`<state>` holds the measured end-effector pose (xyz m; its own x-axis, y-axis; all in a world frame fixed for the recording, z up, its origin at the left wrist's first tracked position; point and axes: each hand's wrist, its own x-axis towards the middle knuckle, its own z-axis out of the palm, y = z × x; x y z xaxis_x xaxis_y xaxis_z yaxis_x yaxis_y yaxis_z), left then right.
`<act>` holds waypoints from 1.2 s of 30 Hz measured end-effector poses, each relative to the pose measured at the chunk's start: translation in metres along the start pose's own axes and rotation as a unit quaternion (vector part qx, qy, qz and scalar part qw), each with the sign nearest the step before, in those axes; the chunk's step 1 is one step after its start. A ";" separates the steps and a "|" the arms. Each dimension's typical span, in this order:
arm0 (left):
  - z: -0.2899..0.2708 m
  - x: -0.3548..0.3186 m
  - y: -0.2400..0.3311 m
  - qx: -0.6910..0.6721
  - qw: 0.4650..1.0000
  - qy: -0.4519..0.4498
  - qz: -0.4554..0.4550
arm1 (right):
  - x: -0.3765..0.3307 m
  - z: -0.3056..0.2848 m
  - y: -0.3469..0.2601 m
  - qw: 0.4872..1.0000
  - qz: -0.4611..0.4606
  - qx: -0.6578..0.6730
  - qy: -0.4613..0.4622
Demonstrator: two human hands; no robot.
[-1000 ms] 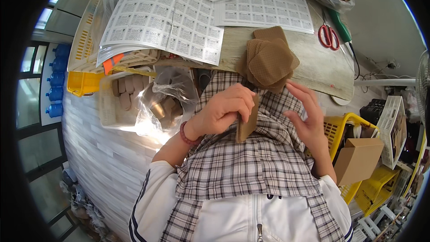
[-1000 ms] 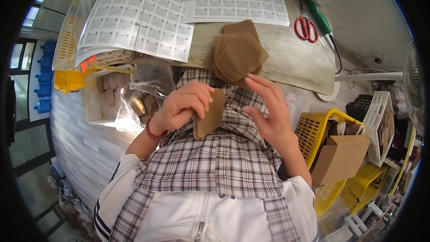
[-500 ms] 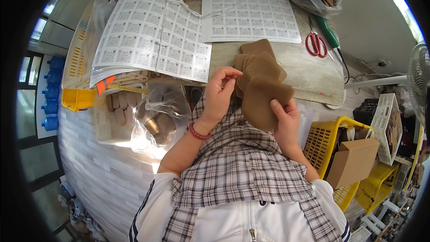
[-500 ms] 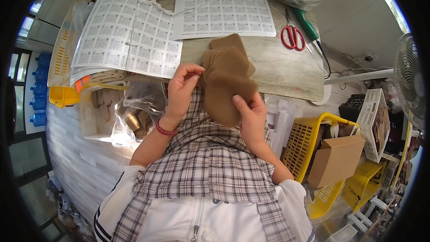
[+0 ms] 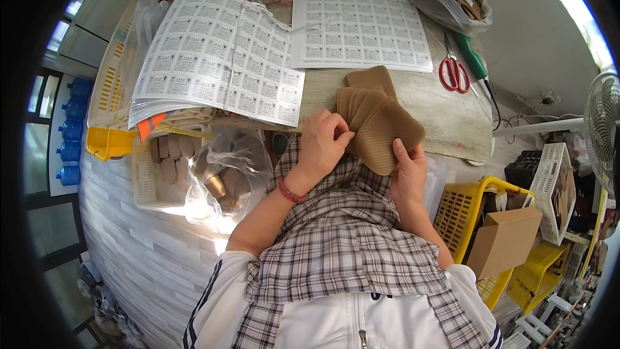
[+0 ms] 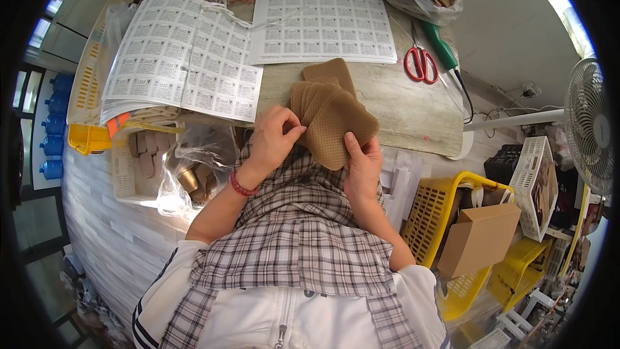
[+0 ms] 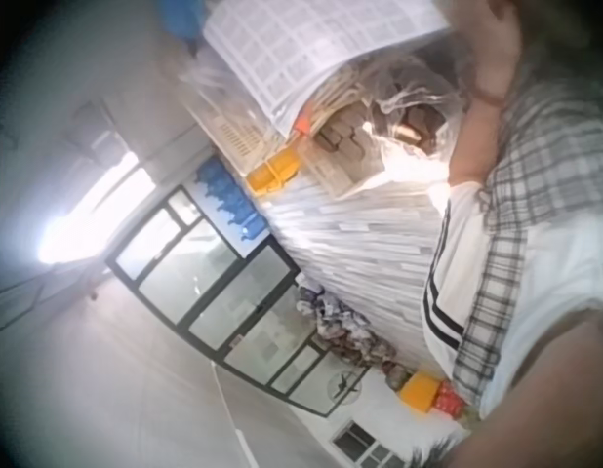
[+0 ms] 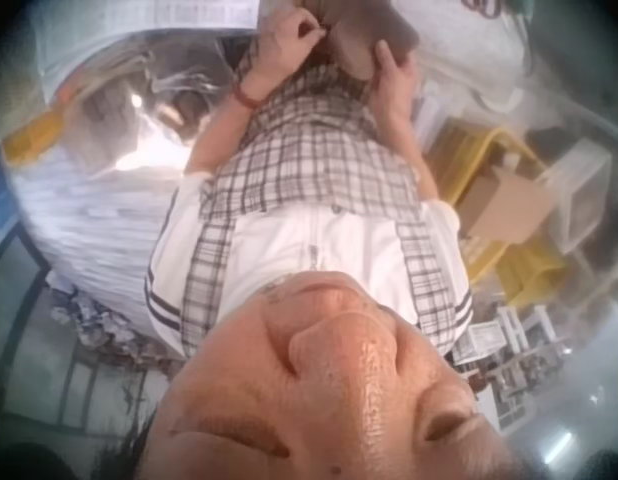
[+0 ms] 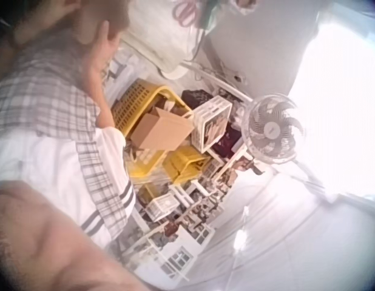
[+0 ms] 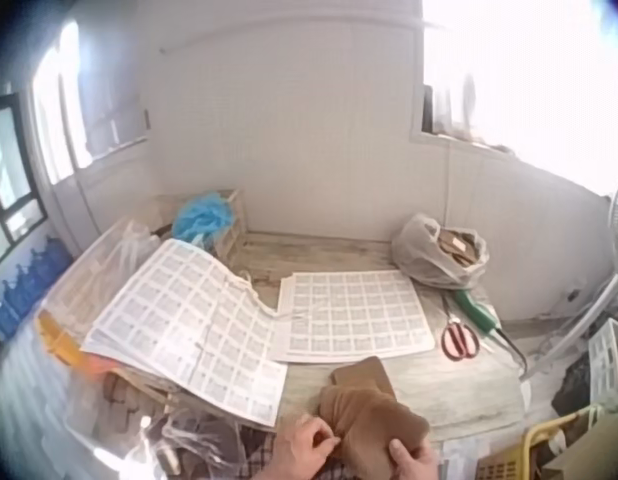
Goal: The person places small brown pouches into a plastic bag and then removes them. They peel individual labels from a sheet and affix them to the pouches one by one, stacking the labeled pouches on the table.
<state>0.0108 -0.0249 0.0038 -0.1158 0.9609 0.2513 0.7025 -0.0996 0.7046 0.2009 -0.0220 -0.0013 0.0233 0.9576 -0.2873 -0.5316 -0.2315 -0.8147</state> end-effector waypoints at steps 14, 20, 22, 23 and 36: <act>0.026 -0.003 -0.016 -0.296 0.944 -0.003 -0.145 | 0.022 -0.002 0.025 0.982 -0.095 -0.160 -0.028; 0.021 0.004 -0.008 -0.450 0.881 -0.019 -0.148 | 0.022 0.006 0.025 0.966 -0.125 -0.217 -0.060; 0.017 0.006 -0.008 -0.492 0.854 -0.060 -0.158 | 0.022 0.008 0.023 0.961 -0.124 -0.236 -0.076; 0.019 0.004 -0.011 -0.457 0.875 -0.059 -0.150 | 0.020 0.012 0.021 0.957 -0.135 -0.242 -0.088; 0.009 0.005 -0.026 -0.445 0.884 -0.097 -0.111 | 0.054 -0.028 -0.023 0.987 -0.135 0.030 -0.081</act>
<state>-0.0020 -0.0157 -0.0191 0.0012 0.9999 -0.0152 -0.1617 0.0152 0.9867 0.2381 0.0300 -0.0127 0.0384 0.9989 0.0251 -0.5737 0.0426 -0.8180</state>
